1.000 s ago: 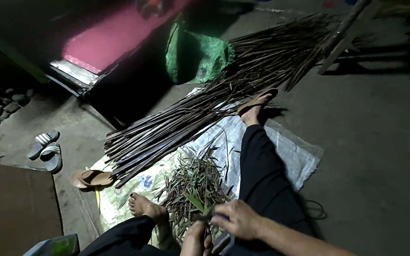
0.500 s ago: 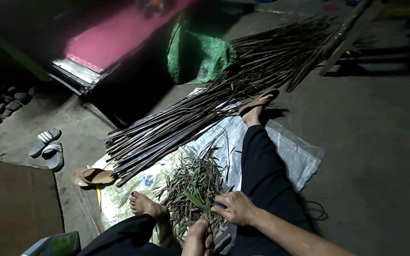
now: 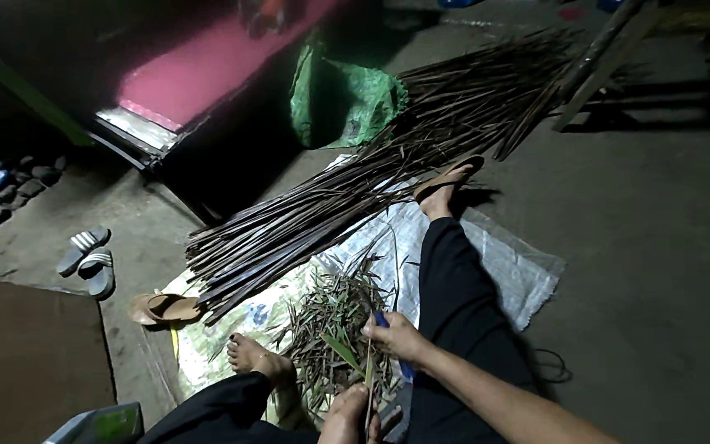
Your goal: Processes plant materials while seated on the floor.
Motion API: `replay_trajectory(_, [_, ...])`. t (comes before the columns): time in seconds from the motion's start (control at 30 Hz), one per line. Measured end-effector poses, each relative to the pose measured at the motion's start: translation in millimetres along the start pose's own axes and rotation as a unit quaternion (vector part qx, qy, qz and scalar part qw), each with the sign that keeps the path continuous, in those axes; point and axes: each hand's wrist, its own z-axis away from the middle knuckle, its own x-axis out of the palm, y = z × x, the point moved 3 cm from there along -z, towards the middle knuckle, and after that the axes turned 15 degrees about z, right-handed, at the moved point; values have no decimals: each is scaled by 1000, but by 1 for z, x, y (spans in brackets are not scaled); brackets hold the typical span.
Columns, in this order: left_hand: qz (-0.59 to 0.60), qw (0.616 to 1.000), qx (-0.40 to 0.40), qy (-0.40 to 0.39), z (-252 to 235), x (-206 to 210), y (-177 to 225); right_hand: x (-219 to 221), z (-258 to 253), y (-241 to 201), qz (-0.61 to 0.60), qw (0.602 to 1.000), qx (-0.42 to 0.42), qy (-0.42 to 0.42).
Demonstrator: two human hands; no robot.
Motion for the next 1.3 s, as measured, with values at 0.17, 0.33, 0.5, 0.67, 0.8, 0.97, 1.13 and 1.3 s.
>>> replay_trajectory(0.17, [32, 999, 5, 24, 0, -3, 4, -17, 8, -7, 268, 958, -93, 43])
replay_trajectory(0.33, [56, 998, 17, 25, -6, -8, 1, 17, 47, 7, 509, 835, -198, -70])
replay_trajectory(0.5, [30, 999, 26, 15, -7, -6, 1, 19, 40, 8, 546, 802, -234, -57])
replay_trajectory(0.67, [33, 999, 21, 20, -4, -3, 1, 0, 20, 9, 567, 810, -144, -39])
replay_trajectory(0.8, [27, 999, 16, 19, -5, -3, 1, -8, 11, 4, 592, 801, -79, -47])
replay_trajectory(0.97, [21, 999, 12, 32, -3, -5, 2, -39, -3, -6, 561, 827, 40, 7])
replay_trajectory(1.13, [7, 999, 9, 42, -6, 0, 2, -22, 0, 6, 202, 979, 20, -37])
replay_trajectory(1.3, [16, 999, -19, 24, 3, 0, 2, -5, -6, -3, 40, 999, 23, -1])
